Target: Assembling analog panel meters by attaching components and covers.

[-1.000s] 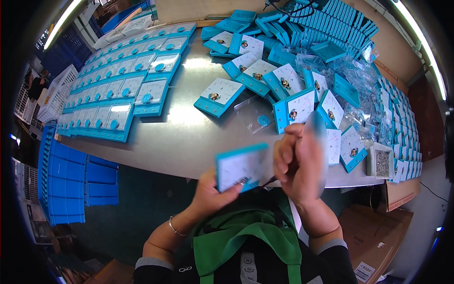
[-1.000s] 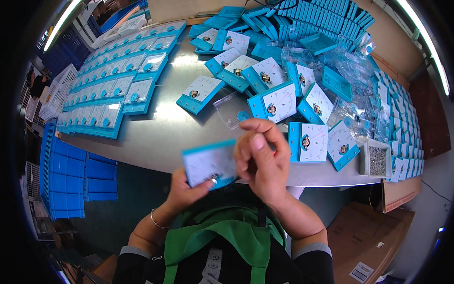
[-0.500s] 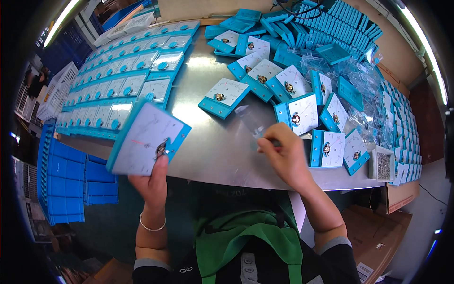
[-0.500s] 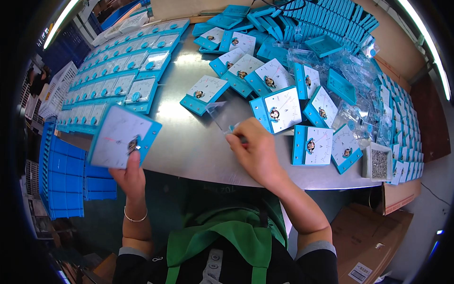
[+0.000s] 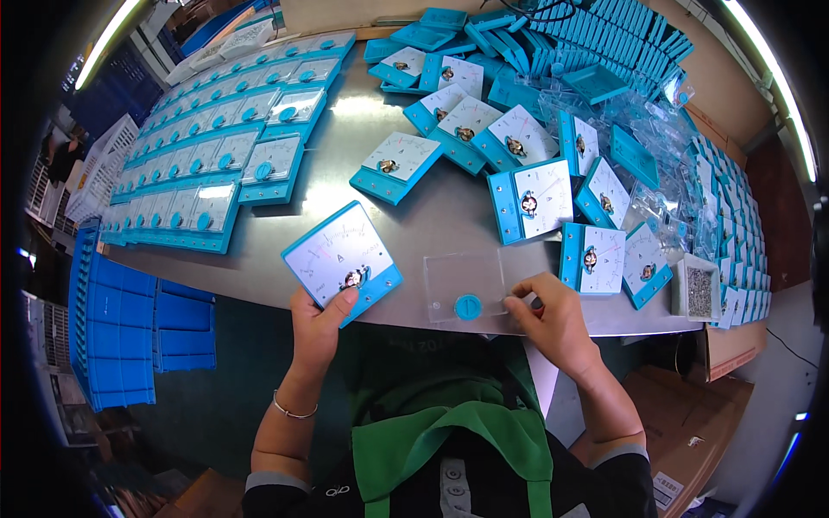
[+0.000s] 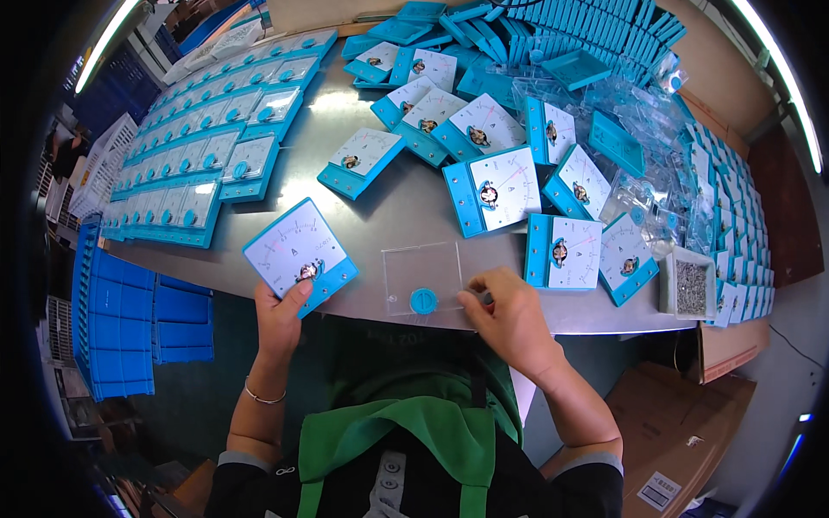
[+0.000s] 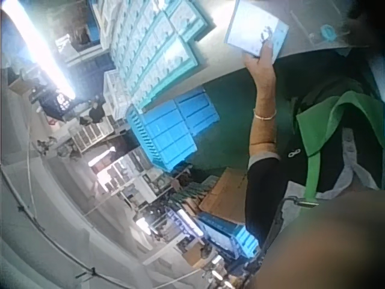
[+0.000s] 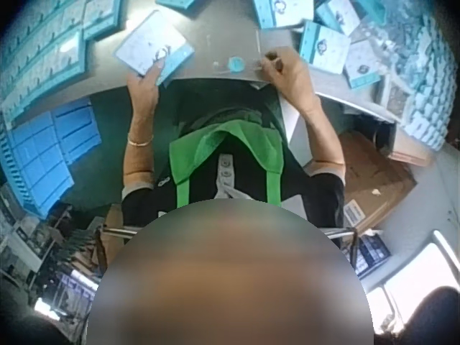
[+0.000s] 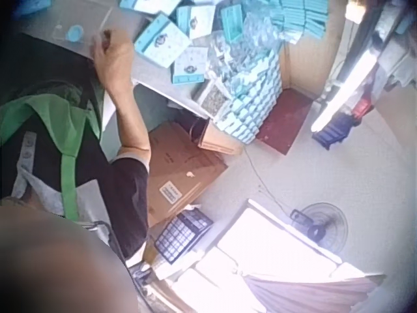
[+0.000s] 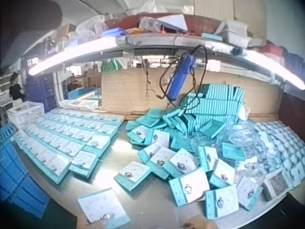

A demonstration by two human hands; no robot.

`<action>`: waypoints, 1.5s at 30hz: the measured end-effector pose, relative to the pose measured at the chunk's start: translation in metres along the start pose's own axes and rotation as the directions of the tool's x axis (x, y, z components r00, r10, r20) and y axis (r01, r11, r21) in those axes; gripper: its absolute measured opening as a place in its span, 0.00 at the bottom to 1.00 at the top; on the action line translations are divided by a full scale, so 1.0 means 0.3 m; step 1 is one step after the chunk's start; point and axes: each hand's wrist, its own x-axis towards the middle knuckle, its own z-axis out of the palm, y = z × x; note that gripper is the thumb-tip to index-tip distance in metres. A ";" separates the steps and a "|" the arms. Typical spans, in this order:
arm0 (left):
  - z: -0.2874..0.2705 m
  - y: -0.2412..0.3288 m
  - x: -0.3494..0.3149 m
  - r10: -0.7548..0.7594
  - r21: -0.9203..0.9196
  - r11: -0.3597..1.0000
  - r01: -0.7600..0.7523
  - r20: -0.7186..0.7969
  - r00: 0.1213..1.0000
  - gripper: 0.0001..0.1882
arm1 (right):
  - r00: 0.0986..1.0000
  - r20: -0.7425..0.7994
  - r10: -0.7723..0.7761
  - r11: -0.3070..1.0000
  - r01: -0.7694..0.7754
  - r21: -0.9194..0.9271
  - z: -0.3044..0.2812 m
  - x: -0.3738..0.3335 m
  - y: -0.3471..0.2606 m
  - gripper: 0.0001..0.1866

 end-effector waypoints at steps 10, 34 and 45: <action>0.099 0.009 0.000 -0.165 -0.230 0.954 0.190 0.122 0.979 0.18 | 0.964 0.199 -0.176 0.972 0.202 -0.117 0.030 0.088 -0.023 0.28; 0.164 -0.017 -0.055 -0.502 -0.389 0.536 0.749 0.566 0.654 0.29 | 0.975 0.209 -0.072 0.979 0.029 0.204 0.013 0.137 -0.101 0.29; 0.167 -0.026 -0.062 -0.483 -0.468 0.406 0.785 0.620 0.619 0.32 | 0.948 0.319 -0.024 0.932 -0.094 0.349 0.011 0.133 -0.079 0.28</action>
